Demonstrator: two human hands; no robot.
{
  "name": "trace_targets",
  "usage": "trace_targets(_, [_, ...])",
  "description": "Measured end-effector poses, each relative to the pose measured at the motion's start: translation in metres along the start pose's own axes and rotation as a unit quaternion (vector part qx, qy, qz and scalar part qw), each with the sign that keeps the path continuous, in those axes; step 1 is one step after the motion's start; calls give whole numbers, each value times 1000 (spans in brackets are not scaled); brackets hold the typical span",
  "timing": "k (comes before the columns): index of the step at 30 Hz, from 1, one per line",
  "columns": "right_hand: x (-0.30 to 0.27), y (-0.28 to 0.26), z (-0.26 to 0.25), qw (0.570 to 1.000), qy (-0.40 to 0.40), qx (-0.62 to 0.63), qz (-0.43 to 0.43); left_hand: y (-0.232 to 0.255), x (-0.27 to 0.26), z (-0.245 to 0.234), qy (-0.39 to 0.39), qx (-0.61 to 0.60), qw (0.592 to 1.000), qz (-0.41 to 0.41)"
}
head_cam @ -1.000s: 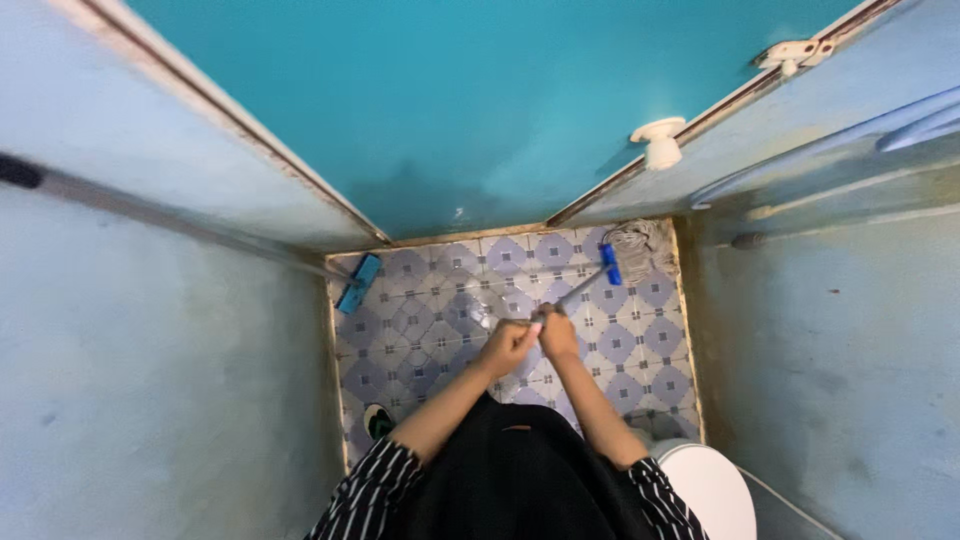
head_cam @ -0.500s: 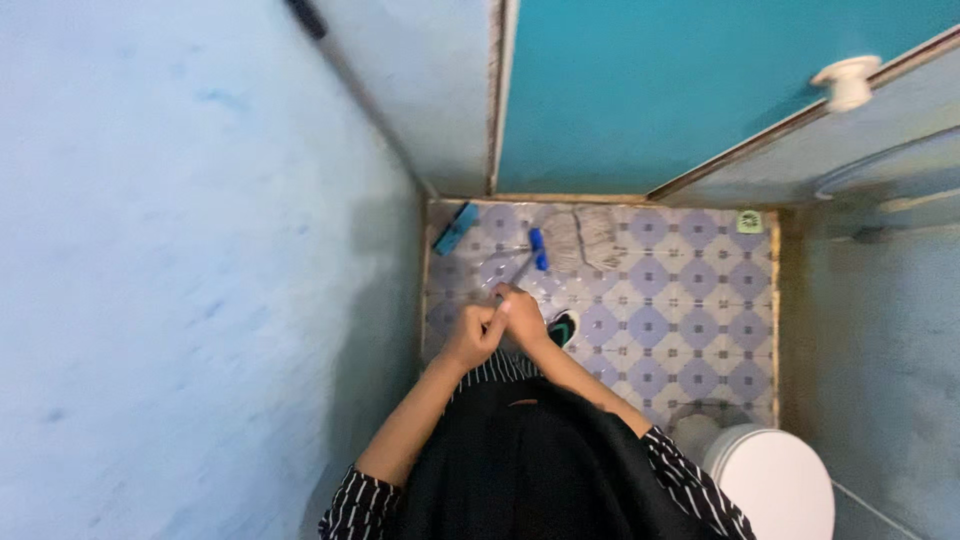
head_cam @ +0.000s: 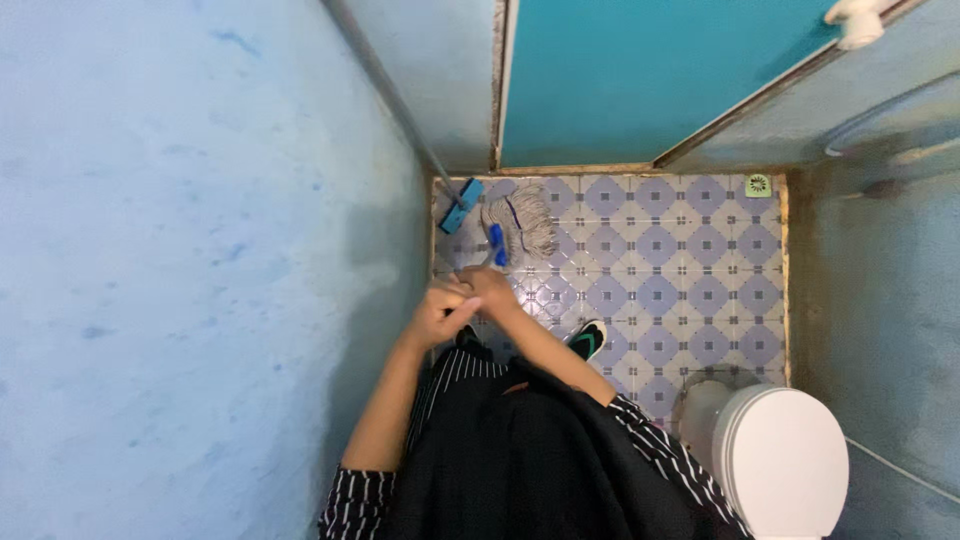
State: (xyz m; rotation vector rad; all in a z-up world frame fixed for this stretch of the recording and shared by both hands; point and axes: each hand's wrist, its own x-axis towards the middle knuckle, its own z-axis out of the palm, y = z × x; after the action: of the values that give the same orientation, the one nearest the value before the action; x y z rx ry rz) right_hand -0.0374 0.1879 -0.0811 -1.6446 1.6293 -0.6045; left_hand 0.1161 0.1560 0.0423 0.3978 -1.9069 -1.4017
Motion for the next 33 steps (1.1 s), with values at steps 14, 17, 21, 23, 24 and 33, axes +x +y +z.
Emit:
trace_targets(14, [-126,227,-131,975,127,-84,164,-135,68,243,-3,-104,983,-149])
trace_targets(17, [-152,279,-189,969,138,-90,183,-172,101,315,-36,-75,974,-209])
trace_targets(21, [-191,339,-253,957,121,-129,230,-200,145,404,-45,-123,973,-190])
trace_targets(23, [-212,361,-274,956,148,-130,216,-209,163,448,-64,-82,973,-206])
trace_targets(24, [-216,369,-283,956,163,-131,208,-212,172,467,-73,-61,973,-212])
trace_targets(33, [-219,346,-252,933,123,-107,321,-197,150,449,-75,-48,989,-122])
